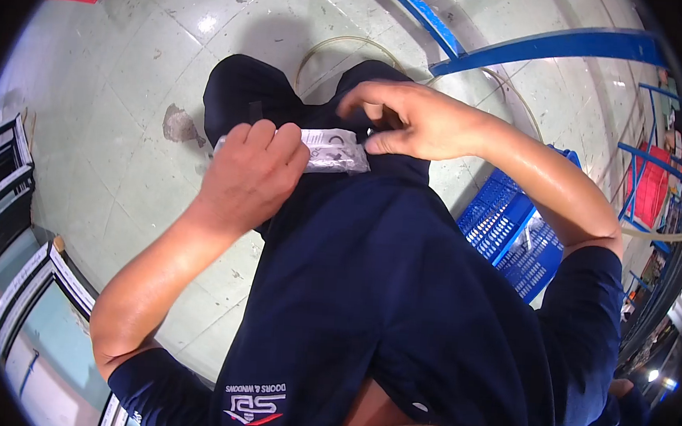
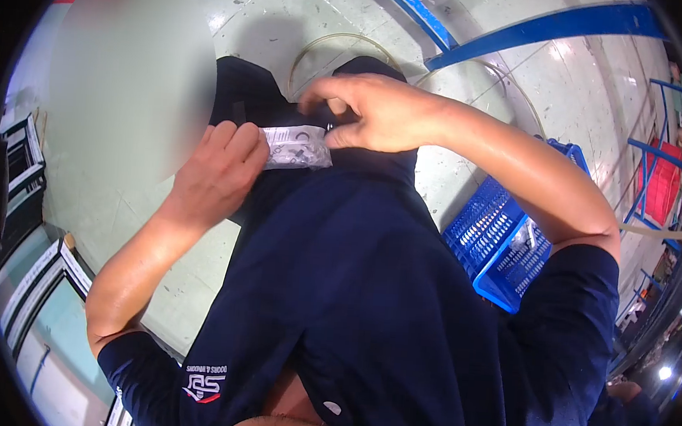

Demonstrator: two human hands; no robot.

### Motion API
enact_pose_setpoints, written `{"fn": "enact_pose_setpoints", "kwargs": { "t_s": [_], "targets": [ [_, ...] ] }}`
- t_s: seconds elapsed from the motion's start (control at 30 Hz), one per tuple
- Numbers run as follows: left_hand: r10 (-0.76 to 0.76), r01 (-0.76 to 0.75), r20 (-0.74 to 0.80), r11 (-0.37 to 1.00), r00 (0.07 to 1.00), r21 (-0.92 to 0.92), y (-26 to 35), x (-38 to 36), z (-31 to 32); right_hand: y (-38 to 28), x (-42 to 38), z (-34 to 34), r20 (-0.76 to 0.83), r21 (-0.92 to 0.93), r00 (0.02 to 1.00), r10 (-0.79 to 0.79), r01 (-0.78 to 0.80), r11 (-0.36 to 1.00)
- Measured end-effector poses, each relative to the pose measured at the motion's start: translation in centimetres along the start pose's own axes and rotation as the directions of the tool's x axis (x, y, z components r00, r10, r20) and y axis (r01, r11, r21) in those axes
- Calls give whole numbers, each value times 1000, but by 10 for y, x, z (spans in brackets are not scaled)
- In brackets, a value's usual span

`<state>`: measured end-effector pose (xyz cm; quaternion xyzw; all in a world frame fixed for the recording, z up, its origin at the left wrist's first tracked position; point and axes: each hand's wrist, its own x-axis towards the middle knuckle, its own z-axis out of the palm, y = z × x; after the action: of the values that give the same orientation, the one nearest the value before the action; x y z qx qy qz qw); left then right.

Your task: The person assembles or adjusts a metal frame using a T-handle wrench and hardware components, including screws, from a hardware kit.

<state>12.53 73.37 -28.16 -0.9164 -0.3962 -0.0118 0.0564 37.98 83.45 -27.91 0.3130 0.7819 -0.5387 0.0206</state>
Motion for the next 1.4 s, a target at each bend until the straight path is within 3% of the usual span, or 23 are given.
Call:
{"fn": "enact_pose_setpoints", "kwargs": {
  "t_s": [0.03, 0.1, 0.13, 0.17, 0.23, 0.3, 0.37, 0.43, 0.63, 0.7, 0.77, 0.87, 0.93, 1.03, 1.1, 1.17, 1.2, 1.3, 1.37, 1.4],
  "targets": [
    [44, -46, -36, 998, 998, -40, -7, 0, -2, -1, 0, 3, 12, 4, 1000, -3, 3, 1000],
    [88, -93, -67, 993, 994, -76, -20, 2, -4, 0, 2, 8, 44, -111, 932, -359, 362, 926],
    [102, -110, -74, 987, 992, -119, -26, 3, -5, -2, 5, 11, 100, -182, 927, -360, 373, 910],
    [114, -126, -81, 978, 990, -163, -30, 4, -5, -5, 7, 11, 104, -173, 925, -366, 379, 909],
    [99, -103, -27, 965, 995, -242, -34, 5, -2, -13, 12, 9, 228, 54, 930, -289, 284, 957],
    [153, -119, 48, 898, 987, -423, -25, 10, 9, -12, 14, 13, 265, 144, 913, -309, 279, 949],
    [143, -108, 39, 878, 989, -466, -11, 8, 31, -9, 11, 11, 415, 242, 893, -173, 75, 967],
    [34, -53, -44, 819, 998, -572, -4, 8, 45, -3, 5, 15, 389, 291, 899, -199, 85, 953],
    [64, -119, -102, 669, 993, -734, 0, 18, 75, -11, -12, 23, 260, 312, 960, -105, 19, 950],
    [41, -163, -171, 578, 984, -800, 6, 18, 82, 1, -20, 41, 50, 250, 940, -339, 316, 915],
    [53, -205, -212, 556, 976, -806, 7, 22, 82, -2, -24, 40, -31, 69, 880, -474, 475, 877],
    [39, -140, -144, 587, 989, -797, 11, 19, 93, 5, -30, 30, 40, 167, 943, -330, 319, 933],
    [12, -117, -141, 628, 990, -769, 7, 17, 96, 8, -25, 18, 88, 137, 969, -229, 216, 967],
    [-9, 26, 25, 617, 1000, -786, -3, 26, 91, 30, -10, 10, 138, 208, 978, -159, 128, 970],
    [8, -35, -37, 570, 999, -821, 1, 34, 88, 24, -8, 13, 219, 218, 976, 10, -59, 974],
    [36, -22, 0, 603, 999, -797, 5, 39, 95, 7, -11, 7, 225, 4, 971, 81, -85, 996],
    [69, -6, 47, 622, 997, -783, 6, 38, 98, 12, -13, 6, 173, -37, 985, 16, -10, 999],
    [59, -36, 2, 637, 998, -770, 7, 36, 107, 26, -14, 7, 134, -92, 990, 37, -25, 995],
    [152, -112, -9, 681, 988, -723, 3, 38, 112, 28, -5, 11, 237, -148, 964, -121, 159, 976],
    [172, -110, 14, 688, 985, -717, 0, 40, 109, 23, -2, 10, 329, -134, 941, -85, 135, 982]
  ]
}}
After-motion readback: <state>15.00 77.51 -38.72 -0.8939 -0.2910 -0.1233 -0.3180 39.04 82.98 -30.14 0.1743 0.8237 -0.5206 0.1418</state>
